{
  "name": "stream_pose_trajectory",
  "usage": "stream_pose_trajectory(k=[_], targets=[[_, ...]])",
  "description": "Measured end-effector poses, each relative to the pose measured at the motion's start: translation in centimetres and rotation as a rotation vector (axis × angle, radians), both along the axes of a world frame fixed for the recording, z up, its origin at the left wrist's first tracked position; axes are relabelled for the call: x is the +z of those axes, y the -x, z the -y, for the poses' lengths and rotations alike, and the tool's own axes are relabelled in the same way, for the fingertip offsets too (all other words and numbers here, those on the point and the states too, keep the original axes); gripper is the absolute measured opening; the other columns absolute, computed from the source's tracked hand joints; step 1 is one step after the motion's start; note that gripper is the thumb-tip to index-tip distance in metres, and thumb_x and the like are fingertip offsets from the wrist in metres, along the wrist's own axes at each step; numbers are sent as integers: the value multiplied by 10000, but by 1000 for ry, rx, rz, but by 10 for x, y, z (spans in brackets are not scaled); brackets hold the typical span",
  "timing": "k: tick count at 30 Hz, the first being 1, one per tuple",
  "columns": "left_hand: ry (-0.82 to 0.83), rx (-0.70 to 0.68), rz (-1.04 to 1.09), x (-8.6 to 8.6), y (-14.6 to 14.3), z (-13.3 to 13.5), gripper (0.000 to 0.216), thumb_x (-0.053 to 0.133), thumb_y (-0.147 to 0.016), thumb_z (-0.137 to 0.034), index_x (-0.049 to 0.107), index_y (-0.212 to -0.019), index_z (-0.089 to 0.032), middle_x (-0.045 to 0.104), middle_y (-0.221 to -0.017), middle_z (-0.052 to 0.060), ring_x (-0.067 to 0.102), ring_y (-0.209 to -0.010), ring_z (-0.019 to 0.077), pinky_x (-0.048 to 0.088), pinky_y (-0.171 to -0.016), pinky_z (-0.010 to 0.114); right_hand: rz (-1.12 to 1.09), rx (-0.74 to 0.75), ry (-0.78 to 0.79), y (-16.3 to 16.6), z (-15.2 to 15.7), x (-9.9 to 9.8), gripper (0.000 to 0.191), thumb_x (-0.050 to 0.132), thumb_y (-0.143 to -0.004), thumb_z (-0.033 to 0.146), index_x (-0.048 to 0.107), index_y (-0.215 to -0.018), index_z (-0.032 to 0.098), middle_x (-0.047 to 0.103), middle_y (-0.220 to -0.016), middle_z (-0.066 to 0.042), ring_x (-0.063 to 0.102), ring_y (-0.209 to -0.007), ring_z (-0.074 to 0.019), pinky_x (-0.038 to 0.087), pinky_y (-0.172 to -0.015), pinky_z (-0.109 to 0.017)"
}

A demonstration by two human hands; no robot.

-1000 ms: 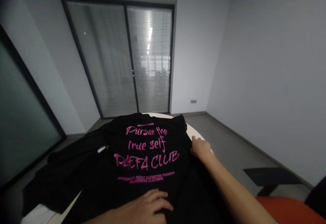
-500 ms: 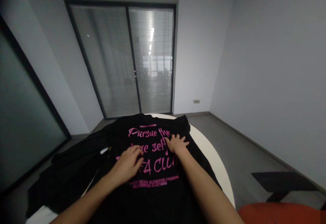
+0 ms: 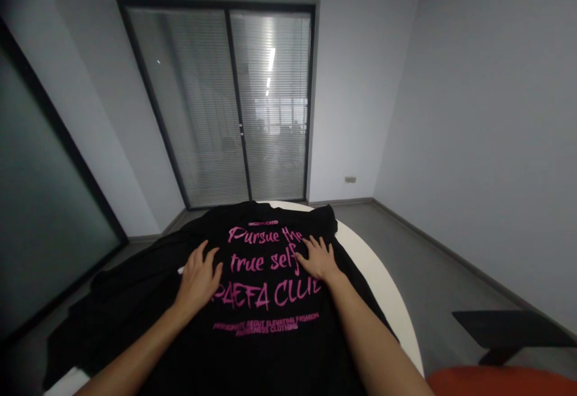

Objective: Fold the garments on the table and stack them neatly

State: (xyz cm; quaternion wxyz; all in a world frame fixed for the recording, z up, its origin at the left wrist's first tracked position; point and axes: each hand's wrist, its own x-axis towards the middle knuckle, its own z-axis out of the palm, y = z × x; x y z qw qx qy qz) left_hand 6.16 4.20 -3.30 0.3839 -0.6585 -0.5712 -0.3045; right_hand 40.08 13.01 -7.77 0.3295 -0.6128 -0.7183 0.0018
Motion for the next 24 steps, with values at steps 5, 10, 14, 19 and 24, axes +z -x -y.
stream_pose_trajectory(k=[5,10,14,19,24], targets=[[21,-26,183,4,7,2,352,399,-947,-236,539,-1253,-132,425,-1366,160,468,-1254,319,481,-1034,463,-118,-304,-170,-27,7,4,465,411,-942,281,520,-1361,111,565,-1366,-166,502,-1259,-298,403,-1013,-372],[34,-14,240,-1,12,13,323,364,-974,-284,517,-1224,-148,417,-1356,150,453,-1259,328,489,-1025,489,-272,-324,-100,-52,8,-2,408,324,-985,322,572,-1265,159,625,-1278,-131,590,-1132,-275,451,-874,-350],[17,-36,215,-6,20,19,334,317,-1002,-309,492,-1244,-160,432,-1331,137,499,-1229,307,494,-1027,491,-300,-291,-122,-64,13,-7,445,247,-1017,370,609,-1190,176,657,-1200,-117,613,-1087,-250,440,-836,-332],[141,117,85,-2,18,35,371,313,-1011,-257,465,-1324,-131,448,-1321,161,617,-1095,262,588,-839,377,-254,-352,-103,-71,17,-13,411,332,-992,395,592,-1228,182,635,-1239,-121,618,-1080,-274,448,-788,-346],[319,477,-204,18,10,69,550,286,-915,-2,479,-1409,-145,530,-1237,187,660,-979,255,584,-689,325,-118,-315,-87,-70,18,-19,349,457,-936,298,596,-1244,212,624,-1232,-101,648,-1006,-265,453,-716,-325]])
